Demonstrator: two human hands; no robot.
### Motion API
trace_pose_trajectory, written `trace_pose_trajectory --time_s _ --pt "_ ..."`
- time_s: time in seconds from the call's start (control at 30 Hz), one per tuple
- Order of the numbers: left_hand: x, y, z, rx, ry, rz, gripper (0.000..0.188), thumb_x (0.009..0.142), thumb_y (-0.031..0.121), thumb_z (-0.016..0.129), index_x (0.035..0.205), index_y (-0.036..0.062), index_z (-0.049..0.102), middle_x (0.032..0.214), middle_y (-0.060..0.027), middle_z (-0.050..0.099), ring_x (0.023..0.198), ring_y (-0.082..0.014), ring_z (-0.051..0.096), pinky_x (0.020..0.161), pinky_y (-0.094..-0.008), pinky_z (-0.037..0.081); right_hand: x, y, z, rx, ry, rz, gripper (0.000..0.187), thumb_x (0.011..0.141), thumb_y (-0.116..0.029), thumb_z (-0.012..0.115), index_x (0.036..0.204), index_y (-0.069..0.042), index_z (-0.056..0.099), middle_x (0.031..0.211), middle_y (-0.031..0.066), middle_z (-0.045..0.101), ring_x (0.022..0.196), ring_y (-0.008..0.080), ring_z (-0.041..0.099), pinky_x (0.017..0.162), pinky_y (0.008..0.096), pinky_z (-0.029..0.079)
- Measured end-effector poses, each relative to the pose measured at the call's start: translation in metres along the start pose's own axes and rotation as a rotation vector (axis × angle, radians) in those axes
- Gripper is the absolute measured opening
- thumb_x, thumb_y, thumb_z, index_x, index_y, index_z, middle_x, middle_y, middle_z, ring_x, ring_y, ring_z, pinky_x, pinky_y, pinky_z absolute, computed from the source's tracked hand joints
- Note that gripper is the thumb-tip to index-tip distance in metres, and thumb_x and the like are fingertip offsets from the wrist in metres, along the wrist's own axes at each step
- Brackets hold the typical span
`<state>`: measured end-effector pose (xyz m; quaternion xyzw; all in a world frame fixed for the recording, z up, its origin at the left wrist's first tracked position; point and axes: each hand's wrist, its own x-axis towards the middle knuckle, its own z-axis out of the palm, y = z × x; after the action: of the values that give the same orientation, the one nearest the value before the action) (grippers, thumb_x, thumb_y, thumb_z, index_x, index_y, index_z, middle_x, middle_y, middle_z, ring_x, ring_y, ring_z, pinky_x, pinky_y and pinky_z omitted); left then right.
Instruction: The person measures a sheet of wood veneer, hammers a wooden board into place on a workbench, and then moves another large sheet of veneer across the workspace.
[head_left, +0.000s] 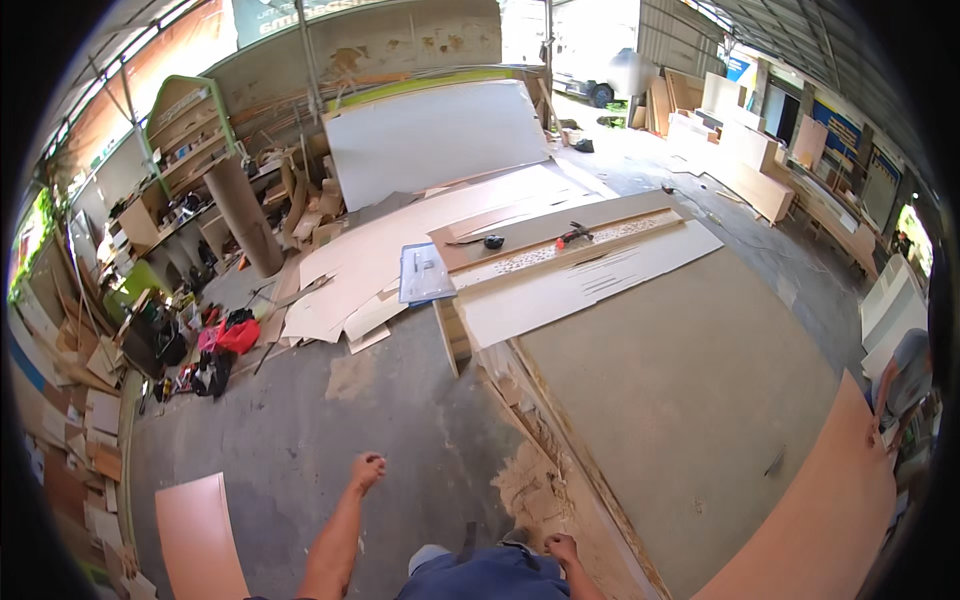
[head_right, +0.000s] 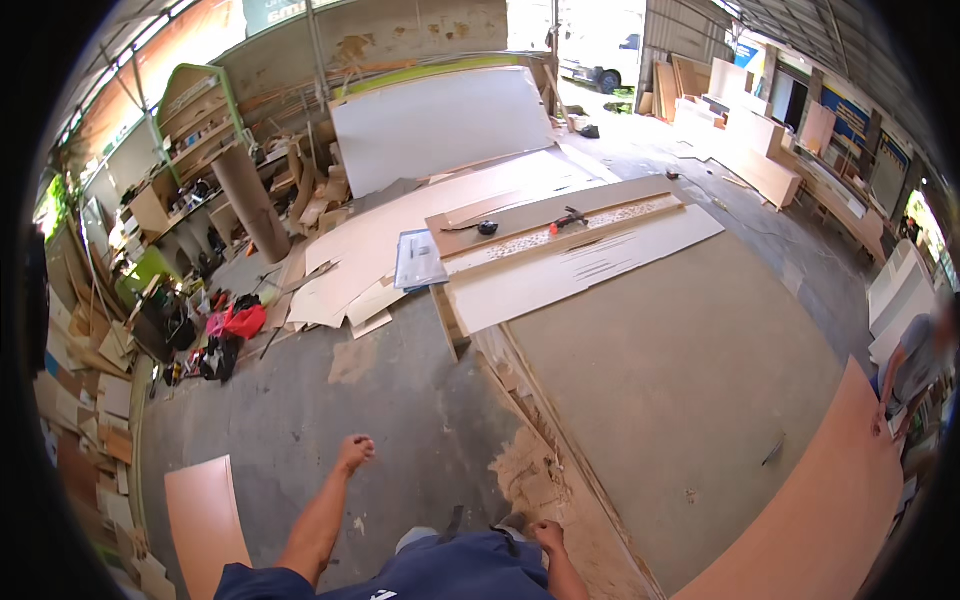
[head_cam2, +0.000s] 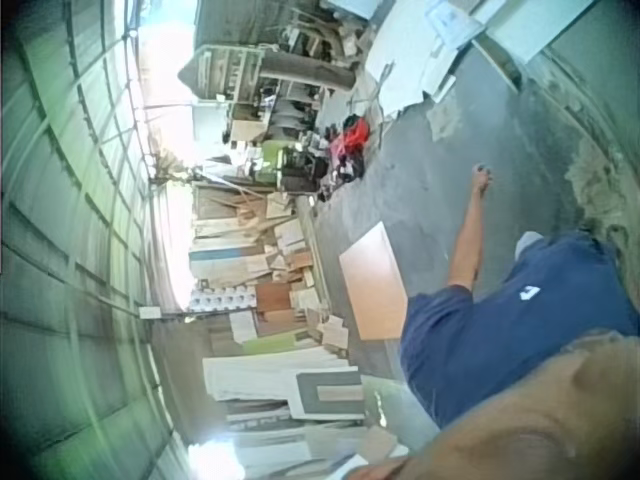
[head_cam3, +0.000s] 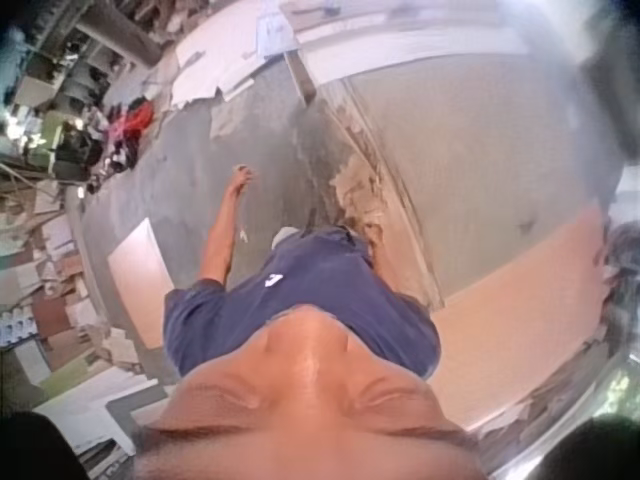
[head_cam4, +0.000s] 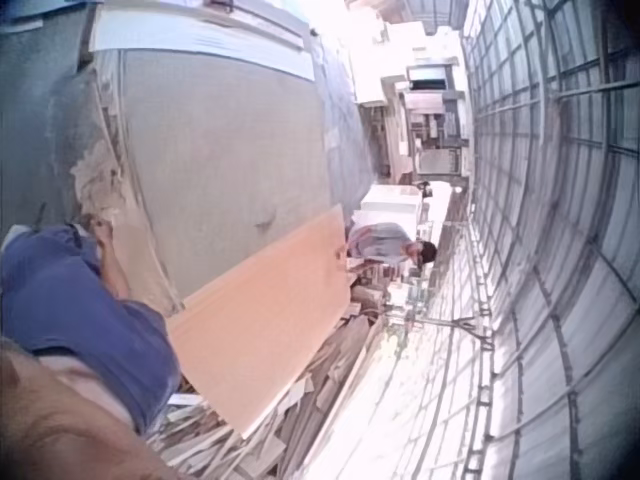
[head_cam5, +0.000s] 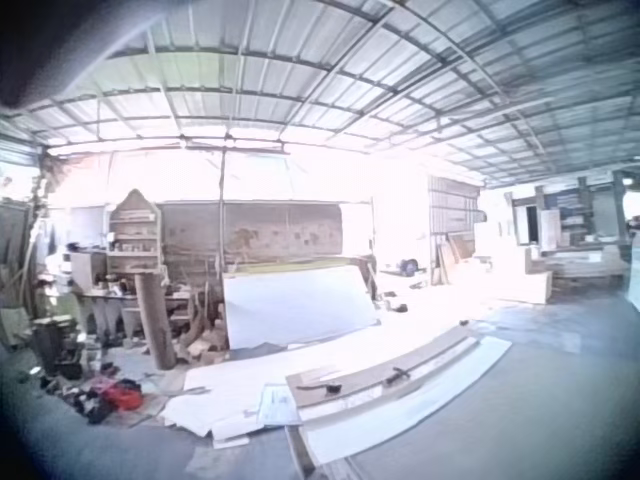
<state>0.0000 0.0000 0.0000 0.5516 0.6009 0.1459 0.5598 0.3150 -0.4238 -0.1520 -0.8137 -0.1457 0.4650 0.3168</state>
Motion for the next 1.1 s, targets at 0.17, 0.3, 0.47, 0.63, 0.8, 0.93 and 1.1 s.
trace_pose_trajectory --time_s 0.17,0.3,0.47,0.63,0.8,0.93,1.1 --pt "0.094 0.080 0.028 -0.099 0.091 0.192 0.017 0.087 0.011 0.065 0.098 -0.0018 0.068 0.078 -0.0073 0.067 0.063 -0.0160 0.065 0.058 -0.0287 0.051 -0.001 -0.036 -0.048 0.300 0.121 0.189 0.022 0.085 -0.015 0.068 0.100 -0.001 0.074 0.088 0.0114 0.072 0.075 0.0188 0.070 0.060 0.0312 0.055" --pt "0.237 0.273 0.082 0.155 0.148 0.642 0.023 0.086 0.014 0.065 0.101 -0.0029 0.069 0.082 -0.0109 0.071 0.068 -0.0174 0.067 0.063 -0.0311 0.052 0.056 -0.061 -0.070 0.290 0.294 0.186 0.019 0.085 -0.015 0.068 0.096 0.000 0.073 0.083 0.0126 0.072 0.071 0.0187 0.070 0.055 0.0333 0.054" --pt "0.431 0.339 0.113 0.356 0.027 1.081 0.016 0.084 0.014 0.060 0.090 0.0007 0.067 0.095 -0.0160 0.067 0.096 -0.0233 0.062 0.080 -0.0365 0.049 -0.043 0.022 -0.028 0.562 0.590 0.807 0.024 0.086 -0.021 0.064 0.091 0.001 0.072 0.084 0.0159 0.072 0.074 0.0239 0.071 0.064 0.0384 0.057" --pt "0.563 0.455 0.202 0.573 0.247 1.300 0.029 0.085 0.022 0.065 0.105 0.0018 0.067 0.132 -0.0230 0.057 0.121 -0.0445 0.050 0.102 -0.0526 0.039 -0.135 -0.075 -0.053 0.109 1.062 1.110 0.027 0.091 -0.024 0.057 0.088 -0.001 0.071 0.079 0.0197 0.065 0.078 0.0392 0.064 0.074 0.0491 0.052" --pt "0.603 0.484 0.306 0.695 0.171 1.010 0.034 0.085 0.027 0.065 0.107 0.0014 0.067 0.128 -0.0241 0.058 0.117 -0.0452 0.052 0.100 -0.0531 0.041 -0.194 -0.133 0.000 0.180 1.559 1.268 0.032 0.094 -0.026 0.057 0.105 0.004 0.064 0.085 0.0178 0.062 0.084 0.0384 0.062 0.077 0.0516 0.049" --pt "0.615 0.515 0.323 0.764 0.218 1.011 0.038 0.085 0.031 0.066 0.108 0.0011 0.067 0.124 -0.0251 0.059 0.114 -0.0457 0.054 0.097 -0.0535 0.043 -0.179 -0.171 0.019 0.266 1.556 1.374 0.045 0.093 -0.025 0.058 0.127 0.003 0.053 0.122 0.0227 0.057 0.114 0.0382 0.055 0.094 0.0478 0.046" --pt "0.606 0.497 0.351 0.833 0.237 0.966 0.043 0.085 0.036 0.066 0.110 0.0007 0.067 0.120 -0.0263 0.060 0.110 -0.0463 0.056 0.094 -0.0540 0.044 -0.259 -0.180 0.156 0.562 1.152 1.870 0.067 0.090 -0.027 0.058 0.143 0.008 0.038 0.147 0.0275 0.040 0.135 0.0406 0.041 0.112 0.0470 0.035"
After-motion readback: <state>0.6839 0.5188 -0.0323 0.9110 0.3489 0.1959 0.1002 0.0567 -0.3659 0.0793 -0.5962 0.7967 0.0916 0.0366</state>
